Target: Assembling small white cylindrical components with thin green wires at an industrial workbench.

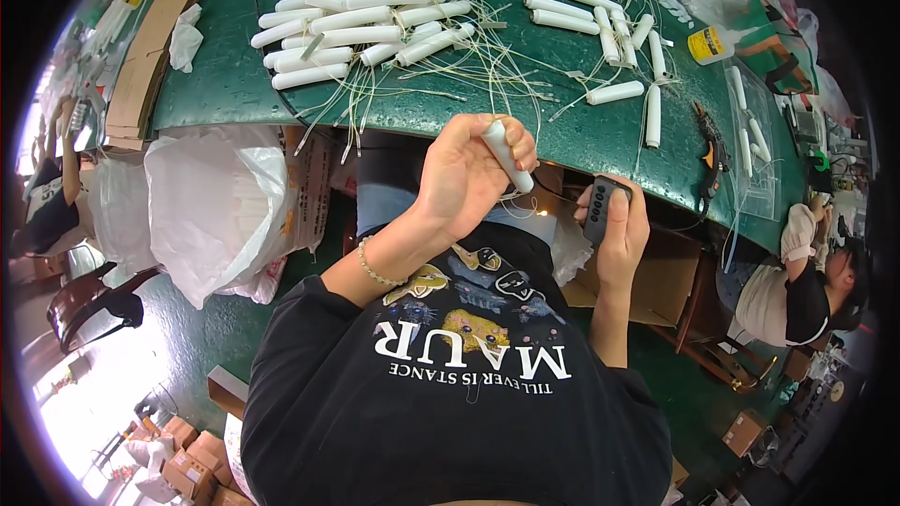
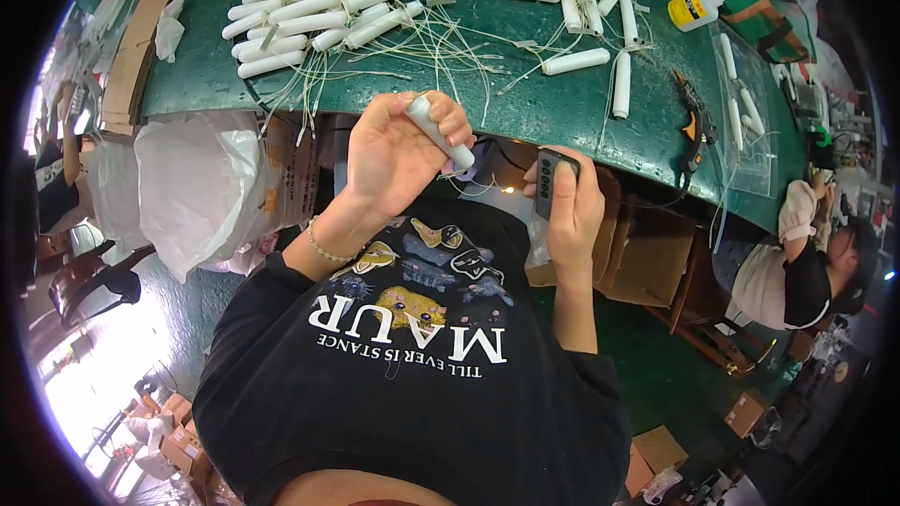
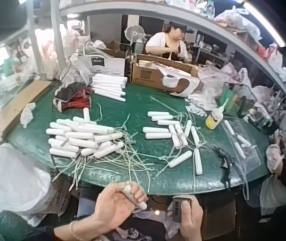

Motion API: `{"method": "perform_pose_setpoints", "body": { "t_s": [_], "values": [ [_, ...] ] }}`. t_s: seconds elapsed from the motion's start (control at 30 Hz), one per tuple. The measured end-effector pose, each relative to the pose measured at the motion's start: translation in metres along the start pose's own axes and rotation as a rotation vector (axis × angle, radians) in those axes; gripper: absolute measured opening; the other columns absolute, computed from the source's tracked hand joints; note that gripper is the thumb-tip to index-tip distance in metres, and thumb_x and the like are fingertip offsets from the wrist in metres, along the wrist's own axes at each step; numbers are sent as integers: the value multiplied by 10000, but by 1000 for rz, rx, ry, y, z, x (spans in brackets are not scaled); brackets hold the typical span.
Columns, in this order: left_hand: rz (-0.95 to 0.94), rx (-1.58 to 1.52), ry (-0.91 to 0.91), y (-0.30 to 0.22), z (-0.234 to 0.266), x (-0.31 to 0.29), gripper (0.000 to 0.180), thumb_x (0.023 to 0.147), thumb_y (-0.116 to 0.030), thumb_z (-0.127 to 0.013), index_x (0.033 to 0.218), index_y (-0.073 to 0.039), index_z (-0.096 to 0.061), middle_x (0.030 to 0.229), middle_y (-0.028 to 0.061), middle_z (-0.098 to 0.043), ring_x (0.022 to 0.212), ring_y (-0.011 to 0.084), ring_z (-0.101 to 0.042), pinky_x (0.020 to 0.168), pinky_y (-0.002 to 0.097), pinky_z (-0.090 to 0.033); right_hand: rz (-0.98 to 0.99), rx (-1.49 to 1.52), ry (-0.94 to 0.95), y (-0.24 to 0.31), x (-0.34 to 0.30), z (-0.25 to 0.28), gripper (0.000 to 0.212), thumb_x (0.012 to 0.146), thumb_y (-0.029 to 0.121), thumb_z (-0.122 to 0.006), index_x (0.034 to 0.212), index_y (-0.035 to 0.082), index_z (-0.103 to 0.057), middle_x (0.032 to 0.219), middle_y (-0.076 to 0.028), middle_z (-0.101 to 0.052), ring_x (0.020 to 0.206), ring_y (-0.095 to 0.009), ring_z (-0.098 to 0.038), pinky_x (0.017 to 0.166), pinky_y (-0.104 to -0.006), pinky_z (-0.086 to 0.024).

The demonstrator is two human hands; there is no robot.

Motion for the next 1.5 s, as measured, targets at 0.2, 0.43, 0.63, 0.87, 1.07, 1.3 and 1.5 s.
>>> {"method": "perform_pose_setpoints", "body": {
  "t_s": [0.2, 0.43, 0.63, 0.87, 1.07, 1.3, 1.5],
  "values": [
    [-9, -19, -18, -7, -3, -4, 280, 852, -307, -439, 795, -33, -431, 786, 74, -428, 794, 212, -423, 797, 337, -376, -38, -4, 75, 2, 1, -7, 316, 1016, 247, -378, 1063, -34, -515, 811, -104, -605, 652, -126, -567, 617, -250, -475],
    [-27, -75, -6, -15, 0, -5, 266, 857, -305, -442, 794, -47, -438, 781, 70, -420, 793, 210, -421, 821, 347, -371, -262, 106, 84, -15, -12, -4, 321, 1021, 255, -353, 1061, -9, -530, 764, -94, -599, 615, -128, -567, 588, -250, -478],
    [-46, -146, -52, -18, -2, -5, 270, 875, -267, -423, 770, -20, -444, 772, 88, -449, 758, 215, -418, 783, 347, -384, -522, 226, 227, -51, -49, -8, 350, 1008, 310, -373, 985, 3, -540, 747, -103, -611, 578, -140, -579, 542, -253, -484],
    [-26, -62, -3, -16, 1, -5, 250, 861, -308, -426, 798, -66, -439, 785, 62, -418, 790, 207, -426, 859, 374, -363, -644, 308, 273, -78, -69, -16, 348, 1001, 311, -386, 931, 4, -535, 727, -111, -616, 545, -152, -572, 509, -254, -470],
    [-30, -98, -9, -17, 0, -7, 244, 858, -306, -428, 800, -69, -437, 784, 61, -416, 785, 207, -425, 863, 379, -360, -718, 372, 263, -79, -68, -20, 354, 1011, 322, -373, 979, 4, -524, 772, -101, -608, 605, -139, -580, 569, -253, -489],
    [-13, -141, 9, -23, -2, -6, 242, 854, -308, -430, 794, -74, -434, 803, 61, -424, 804, 206, -420, 900, 398, -357, -584, 378, 143, -73, -61, -24, 199, 929, 164, -557, 1053, 9, -542, 783, -50, -563, 682, -119, -544, 621, -245, -452],
    [39, -365, -43, -24, -3, -4, 248, 836, -318, -451, 780, -79, -420, 783, 61, -418, 774, 209, -421, 875, 382, -365, -514, 458, 186, -61, -51, -38, 166, 891, 119, -609, 1005, 9, -560, 831, -49, -567, 714, -117, -540, 653, -251, -452]
  ]
}}
Point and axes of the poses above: each hand's wrist, its own x-axis towards the middle knuckle, its own z-axis out of the back of the hand, y = z × x, the point moved 4 cm from there along x, towards the middle knuckle
